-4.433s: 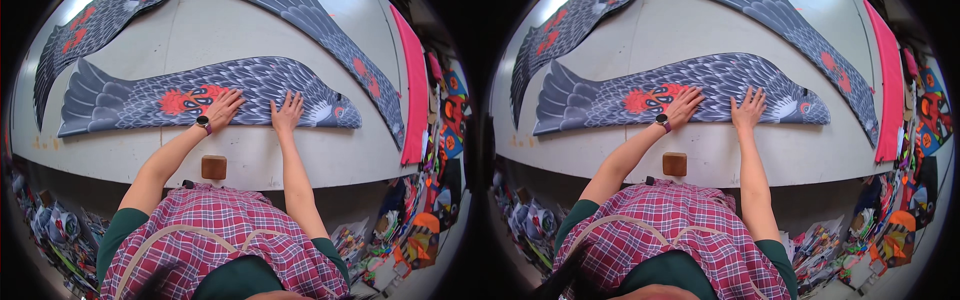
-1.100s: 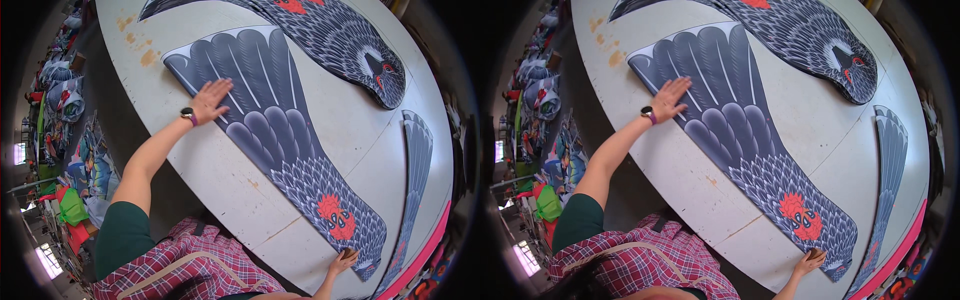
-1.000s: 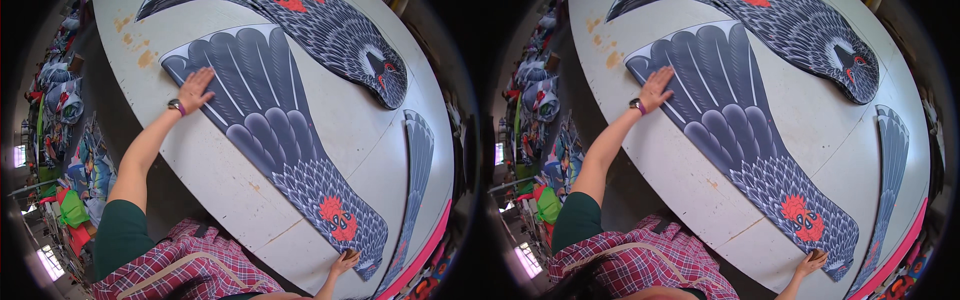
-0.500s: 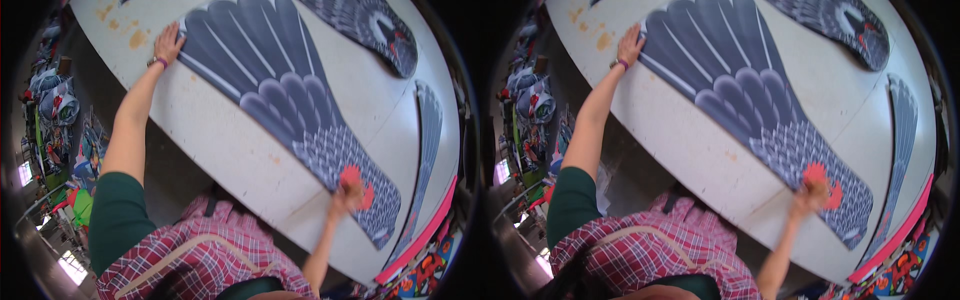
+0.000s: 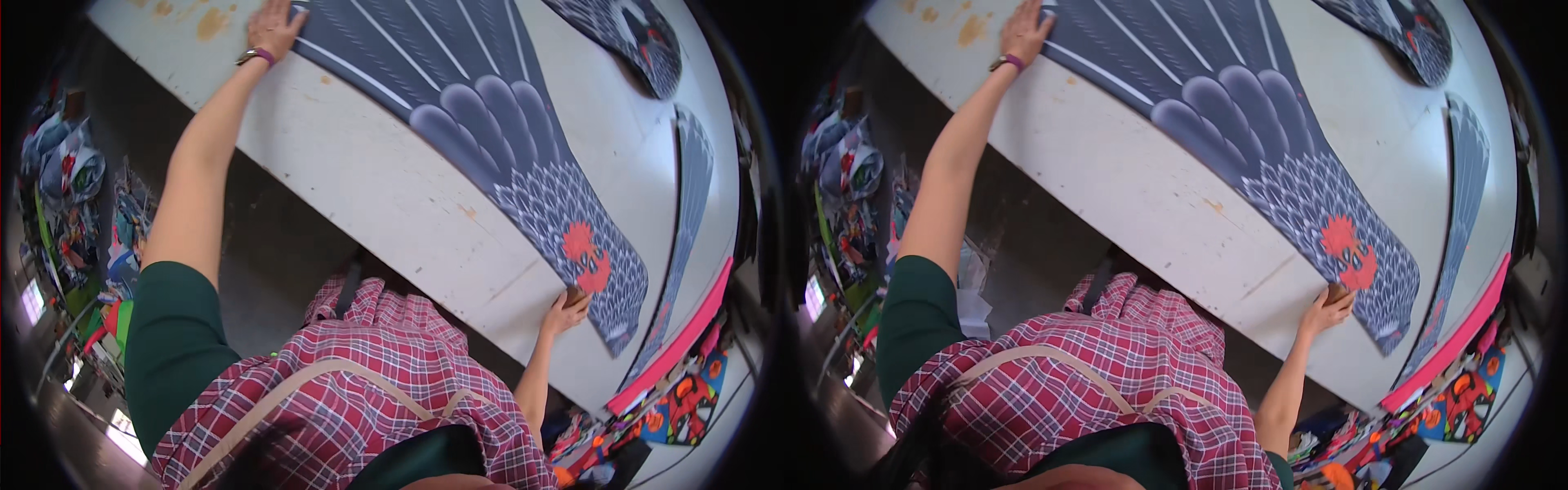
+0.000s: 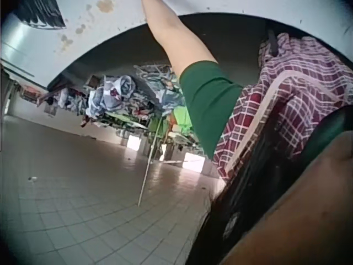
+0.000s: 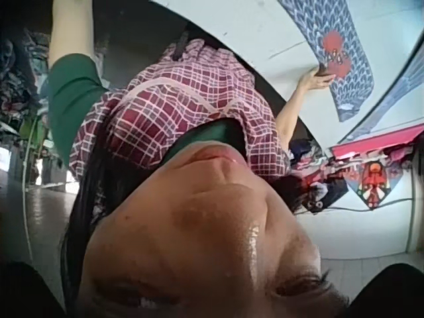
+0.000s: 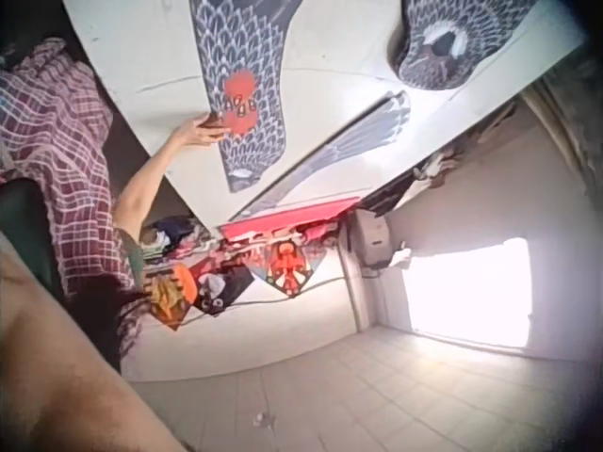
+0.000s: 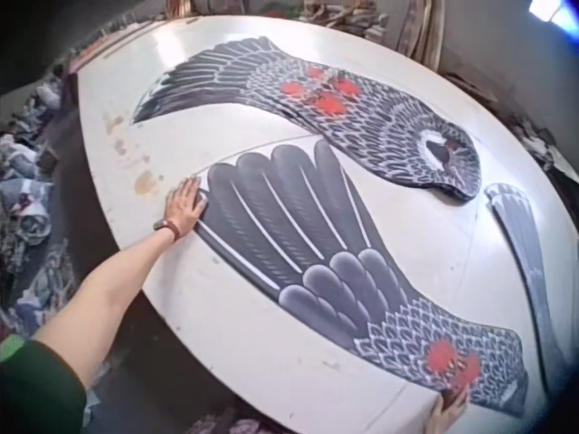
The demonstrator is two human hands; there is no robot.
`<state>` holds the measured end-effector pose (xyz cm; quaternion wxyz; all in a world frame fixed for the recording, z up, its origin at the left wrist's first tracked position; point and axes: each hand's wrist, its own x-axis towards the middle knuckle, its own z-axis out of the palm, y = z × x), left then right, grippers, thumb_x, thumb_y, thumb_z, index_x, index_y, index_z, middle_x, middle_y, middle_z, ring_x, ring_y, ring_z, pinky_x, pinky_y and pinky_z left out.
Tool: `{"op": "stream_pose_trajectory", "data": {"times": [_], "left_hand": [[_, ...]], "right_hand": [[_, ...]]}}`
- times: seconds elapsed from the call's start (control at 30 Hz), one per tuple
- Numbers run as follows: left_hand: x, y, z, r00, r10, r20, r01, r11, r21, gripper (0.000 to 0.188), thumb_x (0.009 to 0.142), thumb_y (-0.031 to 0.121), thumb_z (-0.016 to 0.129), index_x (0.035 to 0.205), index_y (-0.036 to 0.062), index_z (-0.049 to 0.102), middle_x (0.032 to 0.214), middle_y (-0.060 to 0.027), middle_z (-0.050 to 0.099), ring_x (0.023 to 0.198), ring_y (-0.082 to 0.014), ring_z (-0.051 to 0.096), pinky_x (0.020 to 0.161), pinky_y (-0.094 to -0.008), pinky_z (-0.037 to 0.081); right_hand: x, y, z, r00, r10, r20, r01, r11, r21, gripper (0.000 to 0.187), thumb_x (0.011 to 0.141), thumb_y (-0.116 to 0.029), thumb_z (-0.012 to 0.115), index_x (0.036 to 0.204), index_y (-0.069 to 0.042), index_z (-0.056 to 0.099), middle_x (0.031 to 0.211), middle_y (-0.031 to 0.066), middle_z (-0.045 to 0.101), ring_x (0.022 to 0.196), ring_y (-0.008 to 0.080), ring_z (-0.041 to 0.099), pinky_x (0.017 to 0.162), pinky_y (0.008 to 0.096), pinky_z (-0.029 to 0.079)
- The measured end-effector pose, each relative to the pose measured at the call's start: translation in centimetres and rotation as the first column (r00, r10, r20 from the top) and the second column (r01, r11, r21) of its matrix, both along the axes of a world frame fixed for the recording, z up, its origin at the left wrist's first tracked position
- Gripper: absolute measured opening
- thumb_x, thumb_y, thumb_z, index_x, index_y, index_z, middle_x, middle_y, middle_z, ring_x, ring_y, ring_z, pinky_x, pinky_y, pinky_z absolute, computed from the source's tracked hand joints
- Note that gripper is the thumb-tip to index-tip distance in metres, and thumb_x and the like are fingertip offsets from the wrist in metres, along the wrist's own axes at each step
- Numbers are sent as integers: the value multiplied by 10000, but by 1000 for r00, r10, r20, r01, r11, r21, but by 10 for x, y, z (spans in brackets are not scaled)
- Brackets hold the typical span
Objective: Stacking and aligning printed fabric pieces on a work table.
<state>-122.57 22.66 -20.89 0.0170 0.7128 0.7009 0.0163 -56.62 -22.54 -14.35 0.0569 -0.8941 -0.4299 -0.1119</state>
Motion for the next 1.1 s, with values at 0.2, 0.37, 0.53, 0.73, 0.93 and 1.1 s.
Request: {"op": "stream_pose_trajectory", "data": {"times": [0.2, 0.37, 0.53, 0.73, 0.93, 1.1], "left_hand": [[-26, -19, 26, 999, 47, 23, -46, 998, -43, 691, 928, 463, 480, 1477, 70, 331, 1539, -141, 316, 1434, -303, 260, 1168, -493, 181], [-108, -43, 55, 798, 49, 600, -281, 912, 299, 662, 984, 456, 422, 1517, 106, 245, 1588, -113, 217, 1464, -288, 191, 1174, -458, 171], [-114, -160, 106, 428, 102, 898, -589, 785, 192, 583, 997, 271, 472, 1482, 5, 289, 1523, -183, 326, 1426, -257, 284, 1158, -355, 224], [-140, -246, 131, 327, 383, 864, -744, 668, -15, 279, 964, 208, 570, 1111, -17, 648, 1055, -100, 682, 912, -170, 663, 833, -295, 516], [46, -164, 122, 579, 424, 696, -701, 695, 159, 454, 759, 350, 797, 1043, 15, 683, 1086, -109, 594, 968, -254, 615, 861, -373, 501], [136, -136, 134, 497, 777, 385, -853, 519, 55, 430, 671, 310, 843, 931, 9, 678, 1085, -120, 563, 968, -308, 589, 867, -428, 483]], "right_hand": [[-301, 194, 29, 541, 725, -426, -744, 649, 160, 607, 702, -135, 635, 1300, -76, 546, 1321, 161, 524, 1190, 373, 482, 995, 469, 376], [-567, 334, 26, 277, 886, -371, -844, 409, 346, 589, 755, -225, 657, 1331, -190, 539, 1313, 161, 459, 1073, 354, 499, 869, 472, 401], [-677, 425, 19, 356, 901, -249, -859, 421, 293, 621, 773, -222, 639, 1378, -209, 500, 1297, 162, 461, 1029, 337, 490, 849, 463, 385], [-618, 288, 55, 55, 931, -361, -912, 194, 361, 641, 794, -183, 627, 1414, -182, 461, 1302, 184, 465, 1035, 350, 482, 887, 456, 369], [-413, 143, 130, 87, 784, -615, -913, 310, 264, 663, 795, -245, 721, 1387, -76, 474, 1396, 216, 432, 1285, 407, 397, 1087, 498, 277], [-126, 41, 70, 758, 385, -527, -245, 916, 317, 599, 833, -168, 715, 1327, 60, 465, 1333, 220, 512, 1258, 379, 453, 1071, 442, 345]]}}
